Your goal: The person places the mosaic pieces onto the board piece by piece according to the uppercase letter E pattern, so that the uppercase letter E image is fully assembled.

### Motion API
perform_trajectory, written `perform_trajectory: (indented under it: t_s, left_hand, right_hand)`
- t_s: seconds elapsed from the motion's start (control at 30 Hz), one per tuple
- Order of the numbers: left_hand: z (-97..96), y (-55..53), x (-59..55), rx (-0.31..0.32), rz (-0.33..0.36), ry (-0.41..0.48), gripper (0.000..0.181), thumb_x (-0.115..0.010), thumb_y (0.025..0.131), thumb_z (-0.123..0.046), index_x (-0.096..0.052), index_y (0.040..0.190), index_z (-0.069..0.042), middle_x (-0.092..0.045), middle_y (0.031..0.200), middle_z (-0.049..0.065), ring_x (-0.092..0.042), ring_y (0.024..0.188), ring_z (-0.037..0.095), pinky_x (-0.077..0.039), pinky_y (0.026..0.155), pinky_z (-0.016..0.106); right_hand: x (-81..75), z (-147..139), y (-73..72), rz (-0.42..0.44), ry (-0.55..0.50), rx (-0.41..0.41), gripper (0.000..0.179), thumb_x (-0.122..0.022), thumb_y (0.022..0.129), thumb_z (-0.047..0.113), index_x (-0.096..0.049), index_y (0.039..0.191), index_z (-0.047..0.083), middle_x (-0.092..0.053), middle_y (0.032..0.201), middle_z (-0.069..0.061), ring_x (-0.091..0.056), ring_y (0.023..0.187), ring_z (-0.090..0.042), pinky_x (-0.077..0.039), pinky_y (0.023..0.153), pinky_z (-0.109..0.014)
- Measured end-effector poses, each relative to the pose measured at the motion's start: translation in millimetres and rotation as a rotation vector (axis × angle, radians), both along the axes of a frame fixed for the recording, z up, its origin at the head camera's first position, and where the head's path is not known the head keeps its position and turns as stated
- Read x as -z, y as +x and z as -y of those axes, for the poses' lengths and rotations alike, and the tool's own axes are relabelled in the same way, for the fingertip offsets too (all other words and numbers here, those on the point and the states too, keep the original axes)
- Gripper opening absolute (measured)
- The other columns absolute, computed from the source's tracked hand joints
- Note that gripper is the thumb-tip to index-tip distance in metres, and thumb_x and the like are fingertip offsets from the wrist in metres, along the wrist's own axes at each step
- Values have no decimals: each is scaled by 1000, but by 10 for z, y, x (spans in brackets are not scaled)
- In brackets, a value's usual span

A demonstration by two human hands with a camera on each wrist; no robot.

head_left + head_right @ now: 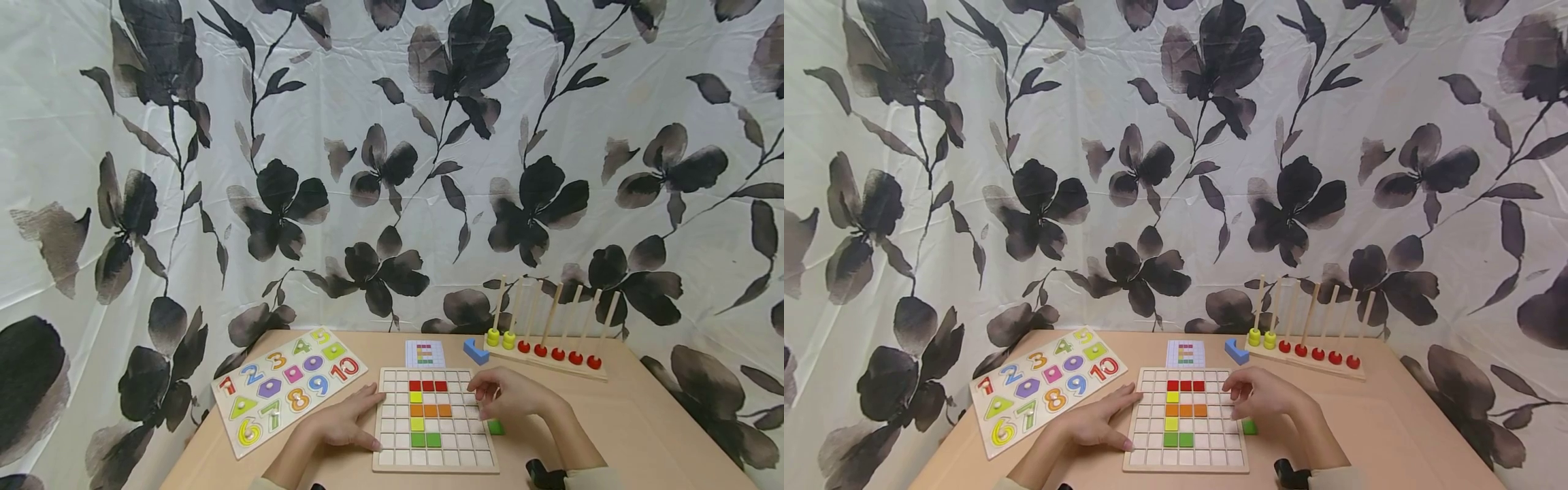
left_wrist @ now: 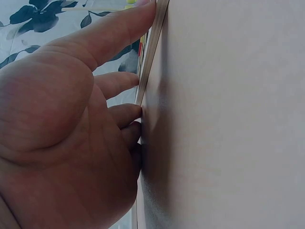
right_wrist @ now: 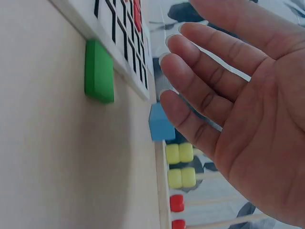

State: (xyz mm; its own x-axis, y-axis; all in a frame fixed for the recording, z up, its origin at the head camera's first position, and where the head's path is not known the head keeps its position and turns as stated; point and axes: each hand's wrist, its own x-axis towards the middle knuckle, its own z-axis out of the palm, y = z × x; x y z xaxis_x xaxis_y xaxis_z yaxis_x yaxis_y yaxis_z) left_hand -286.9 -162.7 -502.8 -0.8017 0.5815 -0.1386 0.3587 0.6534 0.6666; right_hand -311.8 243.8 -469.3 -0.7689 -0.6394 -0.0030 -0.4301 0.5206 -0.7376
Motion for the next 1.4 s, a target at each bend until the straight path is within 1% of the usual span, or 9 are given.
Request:
perform_trajectory:
  t_s: [0.17,0.4,0.6,0.83,1.07,1.2,1.4]
  left_hand:
    - [0,10,-12,10,-6,1,95,-87,81,-39,-41,160,-12,-19,173,18,-14,161,41,-14,127,66]
    - [-4,17,-23,5,-2,-5,94,-87,81,-39,-41,160,-14,-20,173,17,-15,161,40,-15,127,66]
    - [-7,29,-34,9,0,0,94,-87,82,-38,-41,160,-13,-19,173,19,-15,161,41,-14,127,66]
    - [-7,33,-41,9,-10,3,94,-87,82,-37,-41,160,-12,-18,173,20,-14,161,43,-14,127,67]
    - [6,32,-36,9,-8,10,94,-86,82,-38,-40,160,-11,-18,173,20,-13,161,42,-13,127,67]
    - [5,28,-40,8,-9,9,94,-87,82,-37,-41,160,-12,-18,173,20,-13,161,42,-13,127,67]
    - [5,29,-30,6,7,15,94,-87,82,-36,-41,160,-12,-18,173,20,-13,161,42,-13,127,67]
  right_hand:
    - [33,-140,-29,18,-22,6,38,-84,85,11,-69,117,-1,-68,98,-11,-62,87,-16,-54,77,-23]
    - [78,-235,-45,122,-44,-7,32,-84,82,6,-70,110,-2,-69,97,-20,-61,86,-19,-52,75,-23]
    - [150,-258,-44,218,-36,-2,25,-84,82,3,-73,104,1,-70,93,-15,-57,82,-14,-48,71,-23]
    - [179,-247,-35,232,-2,-22,25,-85,79,2,-72,100,-1,-64,88,-10,-55,81,-14,-44,69,-22]
    - [162,-208,-23,216,18,-23,25,-86,78,-1,-71,98,-3,-62,87,-12,-53,80,-15,-42,68,-21]
    - [178,-195,-31,210,27,-8,25,-86,78,-3,-71,97,-2,-62,86,-10,-53,79,-16,-43,67,-21]
    - [196,-205,-26,224,29,34,23,-84,79,-4,-72,98,0,-61,85,-8,-53,80,-18,-43,67,-22]
